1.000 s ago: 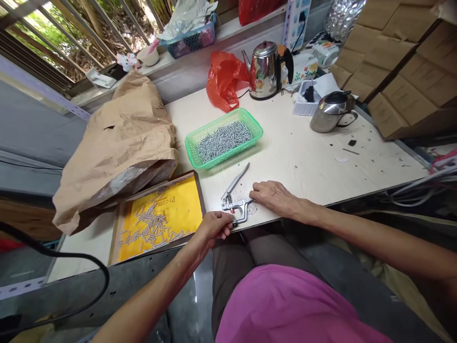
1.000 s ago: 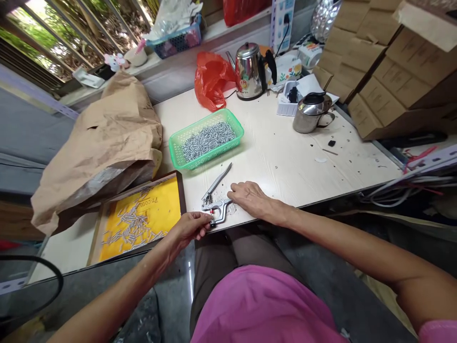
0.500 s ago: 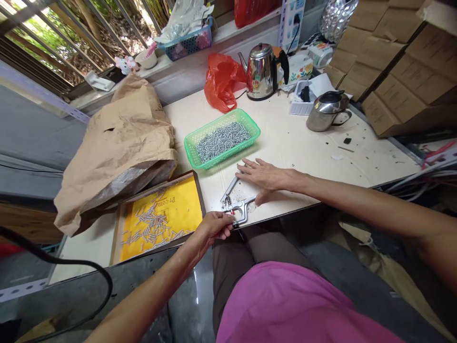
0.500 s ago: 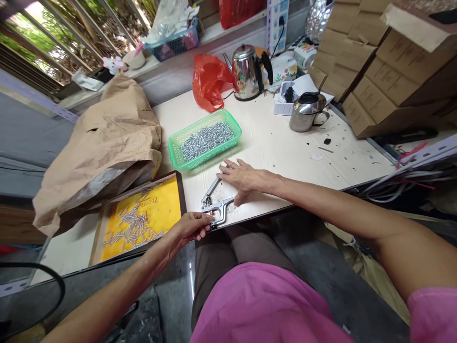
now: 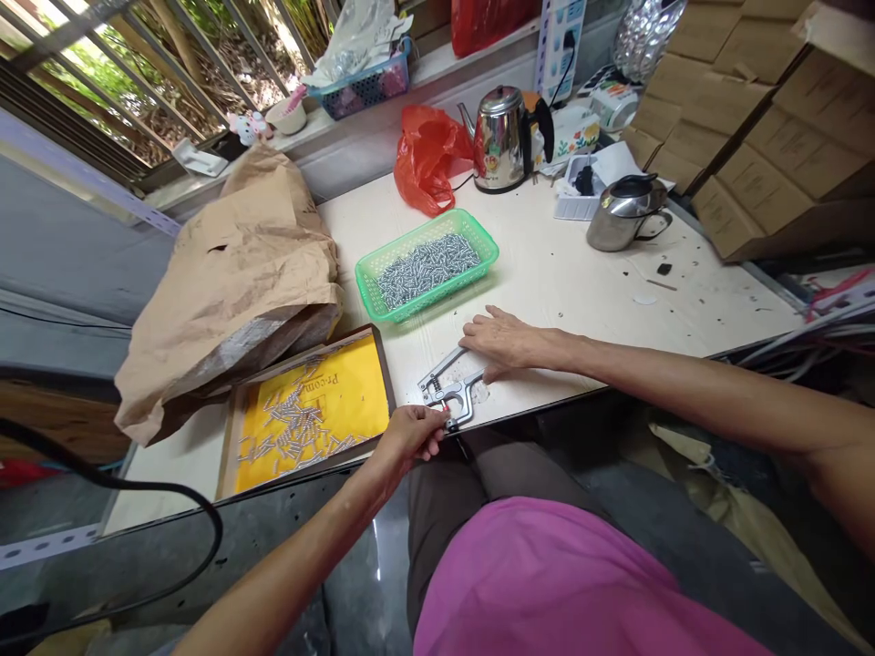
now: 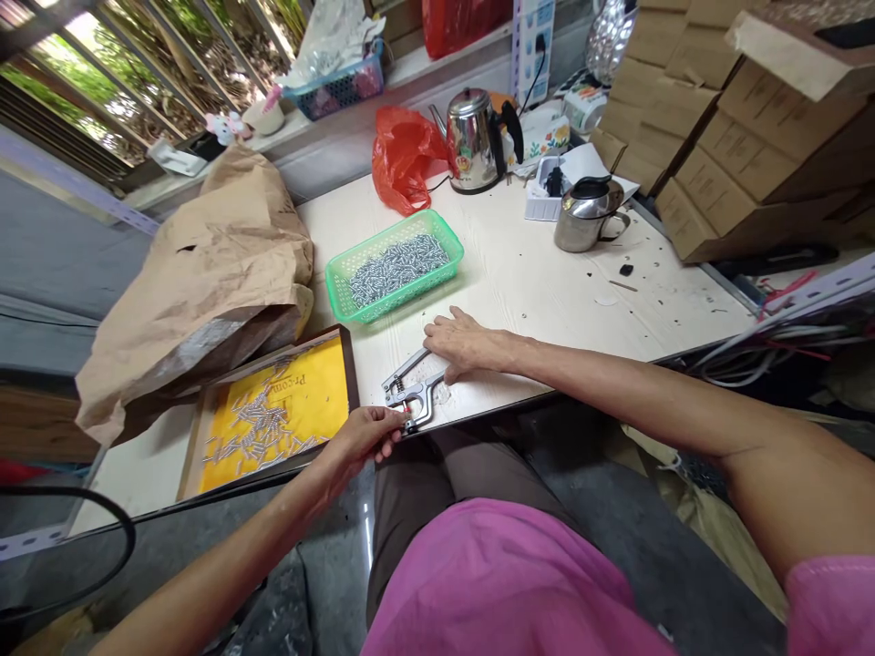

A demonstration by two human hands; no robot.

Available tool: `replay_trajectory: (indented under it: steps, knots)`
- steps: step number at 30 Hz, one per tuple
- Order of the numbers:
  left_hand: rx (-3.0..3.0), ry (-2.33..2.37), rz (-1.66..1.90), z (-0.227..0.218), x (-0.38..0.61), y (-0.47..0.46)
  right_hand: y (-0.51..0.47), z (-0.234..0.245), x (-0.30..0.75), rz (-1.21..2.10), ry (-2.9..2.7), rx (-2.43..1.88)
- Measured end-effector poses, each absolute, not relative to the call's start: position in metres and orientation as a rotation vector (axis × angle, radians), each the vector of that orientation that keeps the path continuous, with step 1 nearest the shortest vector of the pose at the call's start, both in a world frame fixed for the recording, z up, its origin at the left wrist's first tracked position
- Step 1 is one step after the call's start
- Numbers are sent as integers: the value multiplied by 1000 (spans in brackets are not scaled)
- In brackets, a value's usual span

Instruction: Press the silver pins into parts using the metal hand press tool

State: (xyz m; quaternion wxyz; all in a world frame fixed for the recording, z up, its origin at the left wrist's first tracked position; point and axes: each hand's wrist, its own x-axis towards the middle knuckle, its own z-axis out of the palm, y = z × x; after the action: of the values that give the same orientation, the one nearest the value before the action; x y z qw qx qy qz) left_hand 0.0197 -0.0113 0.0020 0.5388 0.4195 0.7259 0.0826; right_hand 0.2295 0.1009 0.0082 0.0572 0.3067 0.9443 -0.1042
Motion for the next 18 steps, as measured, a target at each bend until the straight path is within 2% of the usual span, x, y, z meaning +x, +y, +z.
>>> replay_trajectory:
  steps: [4,8,13,18]
  knots:
    - [1818,1900,251,7,32,-16,97,6,230,-312,2876,962]
    - [2363,1701,247,2,55,6,95,7,229,-302,2870,976]
    - [2431,1583,57,-5,68,40,96,8,231,-384,2808,1017]
    - [2475,1581,-34,-3,66,46,96,11,232,-331,2760,1083]
